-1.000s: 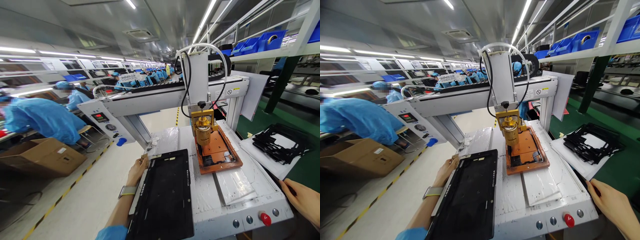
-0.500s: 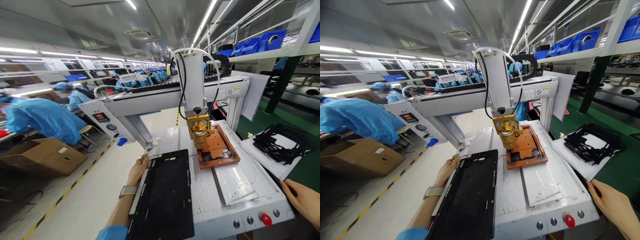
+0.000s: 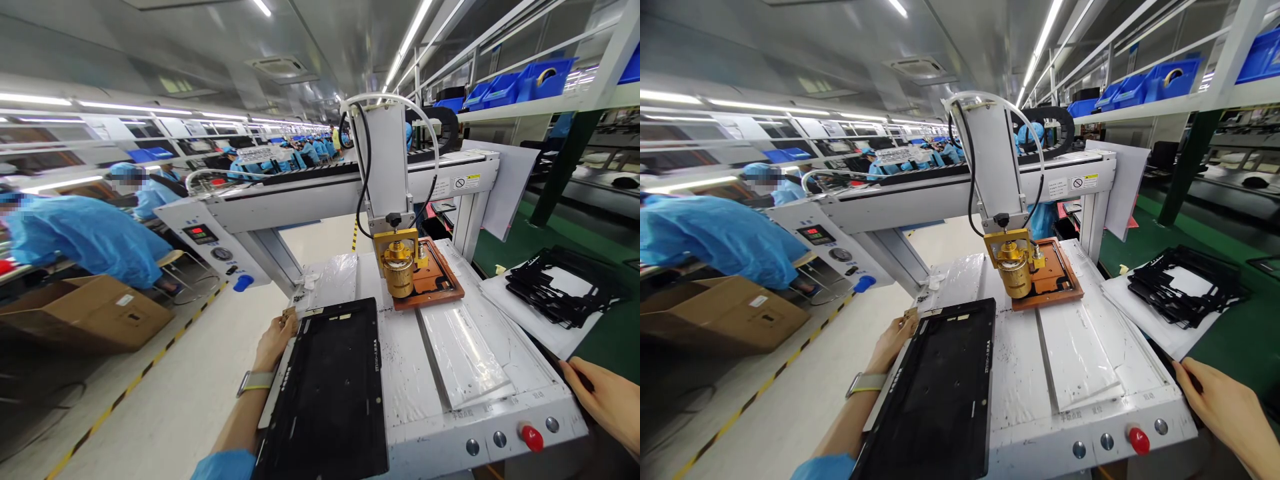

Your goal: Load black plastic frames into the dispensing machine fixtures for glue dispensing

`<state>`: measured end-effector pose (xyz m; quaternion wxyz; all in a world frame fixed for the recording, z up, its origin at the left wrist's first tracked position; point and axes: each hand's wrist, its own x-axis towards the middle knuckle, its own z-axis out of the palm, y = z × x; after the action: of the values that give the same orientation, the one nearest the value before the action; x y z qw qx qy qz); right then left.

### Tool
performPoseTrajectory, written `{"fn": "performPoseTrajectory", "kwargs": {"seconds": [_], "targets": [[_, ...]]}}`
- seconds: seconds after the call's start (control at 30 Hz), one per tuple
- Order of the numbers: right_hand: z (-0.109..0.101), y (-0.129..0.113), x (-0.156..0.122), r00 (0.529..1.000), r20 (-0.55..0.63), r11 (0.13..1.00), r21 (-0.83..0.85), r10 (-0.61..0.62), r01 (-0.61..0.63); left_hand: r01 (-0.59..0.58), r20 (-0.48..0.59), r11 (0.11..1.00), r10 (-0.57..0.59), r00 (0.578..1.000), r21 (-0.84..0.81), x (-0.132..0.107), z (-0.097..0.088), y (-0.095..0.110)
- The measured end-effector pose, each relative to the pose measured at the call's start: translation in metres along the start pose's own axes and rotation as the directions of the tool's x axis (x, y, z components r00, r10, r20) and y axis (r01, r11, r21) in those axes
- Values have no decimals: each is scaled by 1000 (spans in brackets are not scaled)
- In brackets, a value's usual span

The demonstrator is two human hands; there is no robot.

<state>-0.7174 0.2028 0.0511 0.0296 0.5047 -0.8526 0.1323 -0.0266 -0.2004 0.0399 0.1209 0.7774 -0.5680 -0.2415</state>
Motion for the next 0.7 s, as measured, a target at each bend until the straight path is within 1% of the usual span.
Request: {"fn": "performPoseTrajectory", "kwargs": {"seconds": [0.2, 0.47, 0.7], "targets": [[-1, -1, -2, 1000, 4, 1000, 6, -6, 6, -4, -1, 1000, 4, 1000, 2, 1, 1, -1], [-11, -14, -2, 999, 36, 1000, 14, 19, -20, -12, -12, 1000, 13, 1000, 18, -2, -1, 1], [-15, -19, -2, 1000, 8, 999, 26, 22, -22, -12, -5, 1000, 12, 1000, 11, 2, 2, -2]]}}
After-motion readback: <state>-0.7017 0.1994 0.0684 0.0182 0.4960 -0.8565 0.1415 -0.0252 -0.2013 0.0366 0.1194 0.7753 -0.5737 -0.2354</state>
